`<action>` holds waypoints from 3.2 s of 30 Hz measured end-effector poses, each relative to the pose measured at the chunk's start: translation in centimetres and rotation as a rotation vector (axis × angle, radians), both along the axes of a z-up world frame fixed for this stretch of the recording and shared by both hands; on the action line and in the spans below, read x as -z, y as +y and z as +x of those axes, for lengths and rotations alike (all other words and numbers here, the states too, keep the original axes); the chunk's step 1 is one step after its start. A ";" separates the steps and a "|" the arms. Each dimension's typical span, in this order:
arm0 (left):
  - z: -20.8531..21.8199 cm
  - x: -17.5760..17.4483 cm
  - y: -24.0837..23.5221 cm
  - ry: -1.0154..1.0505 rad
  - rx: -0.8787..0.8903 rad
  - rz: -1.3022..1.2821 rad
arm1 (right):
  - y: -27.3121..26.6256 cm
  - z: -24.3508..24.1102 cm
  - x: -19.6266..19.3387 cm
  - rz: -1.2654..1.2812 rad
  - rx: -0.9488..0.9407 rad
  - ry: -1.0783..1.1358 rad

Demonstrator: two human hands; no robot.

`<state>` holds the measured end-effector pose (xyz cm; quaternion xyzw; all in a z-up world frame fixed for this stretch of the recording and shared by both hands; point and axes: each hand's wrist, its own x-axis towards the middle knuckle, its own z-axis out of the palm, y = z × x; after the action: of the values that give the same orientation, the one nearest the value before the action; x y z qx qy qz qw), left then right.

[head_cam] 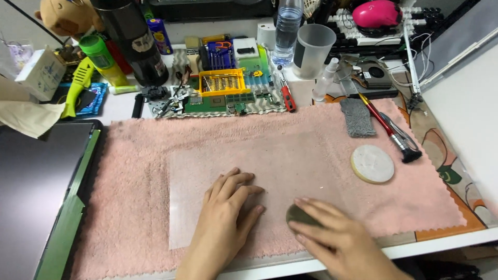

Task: The person cleans a flat rectangular screen using a brush, a sponge, and a cloth. They wipe the surface repeatedly with each tool, switching between them to remove residue.

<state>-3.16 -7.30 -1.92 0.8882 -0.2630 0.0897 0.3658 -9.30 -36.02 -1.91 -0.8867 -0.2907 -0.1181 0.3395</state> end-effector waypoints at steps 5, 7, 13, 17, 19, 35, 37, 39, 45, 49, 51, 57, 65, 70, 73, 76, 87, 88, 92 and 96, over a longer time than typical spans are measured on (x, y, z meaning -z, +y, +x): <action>0.0 0.3 0.1 0.019 0.005 0.016 | 0.3 7.4 -3.0 0.005 0.205 0.123; 0.1 0.0 0.1 0.029 0.006 0.020 | 0.4 11.0 -2.9 0.052 0.272 0.224; 0.1 -0.1 0.2 0.061 0.000 0.029 | -0.5 12.2 -0.8 -0.069 0.212 -0.002; 0.1 -0.3 0.0 0.043 -0.001 0.047 | -0.9 5.4 -1.4 -0.139 0.295 0.185; 0.2 -0.3 0.0 0.052 -0.005 0.051 | -1.4 2.1 -0.7 -0.161 0.316 0.249; 3.1 -5.3 13.5 0.102 -0.226 -0.023 | 5.8 4.4 -3.3 0.254 0.108 0.231; 3.2 -5.2 14.4 0.153 -0.228 0.028 | 10.0 5.2 -3.0 0.239 -0.025 0.149; 3.3 -4.3 14.8 0.028 -0.117 0.012 | 14.0 5.6 -3.2 0.214 -0.340 0.090; 3.1 -5.0 13.5 0.172 -0.123 0.050 | 20.3 5.6 -1.8 0.097 -0.468 0.029; 3.0 -3.9 13.7 0.212 -0.109 -0.044 | 17.4 5.7 -2.3 0.056 -0.459 0.033; 2.9 -4.4 13.4 0.221 -0.157 0.006 | 14.4 5.6 -2.6 -0.022 -0.394 0.081; 2.7 -5.0 13.1 0.285 -0.195 -0.008 | -0.2 3.3 -1.0 -0.179 -0.073 0.127; 2.2 -4.7 13.2 0.227 -0.201 -0.012 | -3.5 1.6 -3.1 -0.098 0.209 0.204; 0.9 -5.6 14.8 0.235 -0.086 -0.005 | 2.7 3.8 -4.7 -0.029 0.119 0.220; 0.7 -6.3 15.4 0.342 0.019 -0.006 | 8.9 5.9 -4.5 -0.058 -0.046 0.204; 0.6 -7.1 15.1 0.629 -0.136 0.117 | 15.5 7.0 -4.1 0.063 -0.230 0.093; 1.5 -2.9 17.2 0.403 0.014 0.152 | 7.4 5.4 -3.0 -0.035 -0.044 0.020; 1.7 -2.5 17.1 0.386 0.007 0.121 | 4.8 4.8 -2.7 -0.065 -0.056 0.003; 1.7 -2.1 17.1 0.388 0.027 0.063 | -2.2 3.3 -1.7 -0.113 0.303 0.060; 1.6 -1.3 17.0 0.270 -0.005 0.037 | -1.1 3.9 -1.6 -0.153 0.349 -0.043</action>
<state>-1.54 9.71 -0.59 0.8995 -0.2106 -0.0347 0.3813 -5.38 -37.14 -0.32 -0.9442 -0.1477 -0.1719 0.2391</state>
